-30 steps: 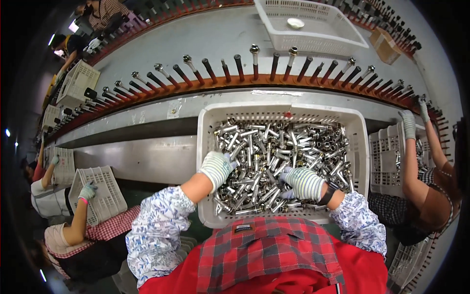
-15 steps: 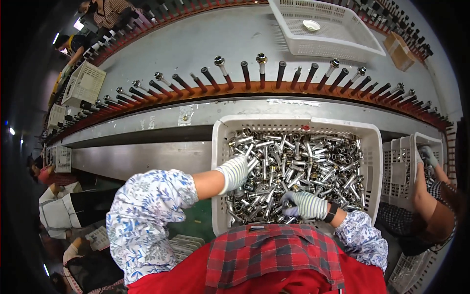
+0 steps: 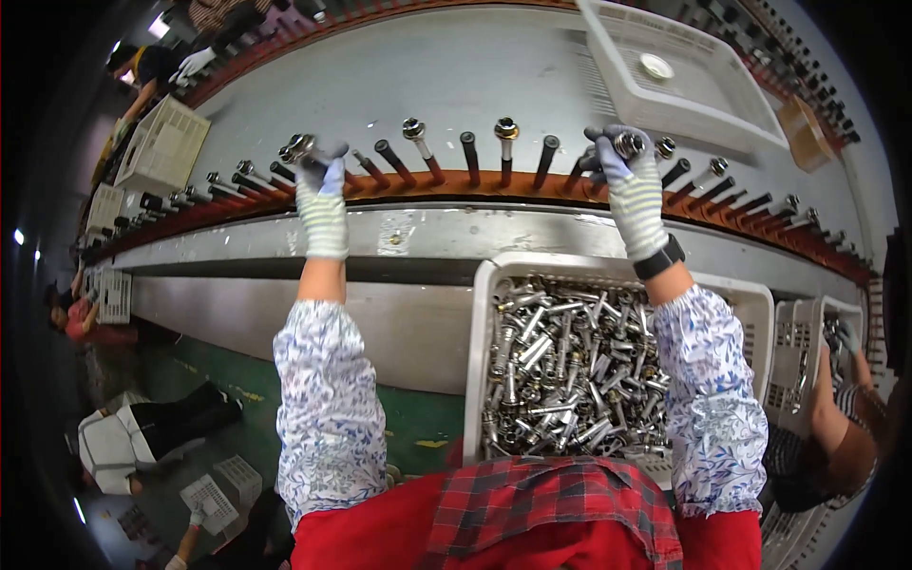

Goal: The person picks up small metal components by hand from a plastic bin and places them onto a rotating assembly line fixture for processing.

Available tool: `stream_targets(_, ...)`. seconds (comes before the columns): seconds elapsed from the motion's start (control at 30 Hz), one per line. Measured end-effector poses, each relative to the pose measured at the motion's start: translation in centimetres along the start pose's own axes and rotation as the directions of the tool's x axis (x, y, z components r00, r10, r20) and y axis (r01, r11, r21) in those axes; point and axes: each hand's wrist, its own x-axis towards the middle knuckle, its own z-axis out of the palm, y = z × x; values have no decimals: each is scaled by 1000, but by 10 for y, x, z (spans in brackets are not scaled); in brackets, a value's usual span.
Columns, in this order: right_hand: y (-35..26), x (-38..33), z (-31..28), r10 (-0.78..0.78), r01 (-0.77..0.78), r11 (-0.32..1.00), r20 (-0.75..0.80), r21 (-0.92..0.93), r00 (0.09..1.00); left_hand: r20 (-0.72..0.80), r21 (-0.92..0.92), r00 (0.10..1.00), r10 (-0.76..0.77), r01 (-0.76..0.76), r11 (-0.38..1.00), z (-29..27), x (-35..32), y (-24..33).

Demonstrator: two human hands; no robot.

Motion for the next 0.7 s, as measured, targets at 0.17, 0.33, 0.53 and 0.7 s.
stream_targets(0.17,49,16,49,-167,241,677,174,-695,970,23,107,999,23,-25,994,-46,28,-67)
stream_targets(0.33,122,27,19,-161,279,546,228,-790,960,26,551,999,24,-34,834,-21,37,-143)
stream_targets(0.53,154,44,-23,72,132,613,222,-779,972,-136,759,983,-121,182,625,-9,32,-177)
stream_targets(0.7,174,23,-144,120,209,802,493,-560,861,-130,420,978,162,-93,903,174,-128,-137)
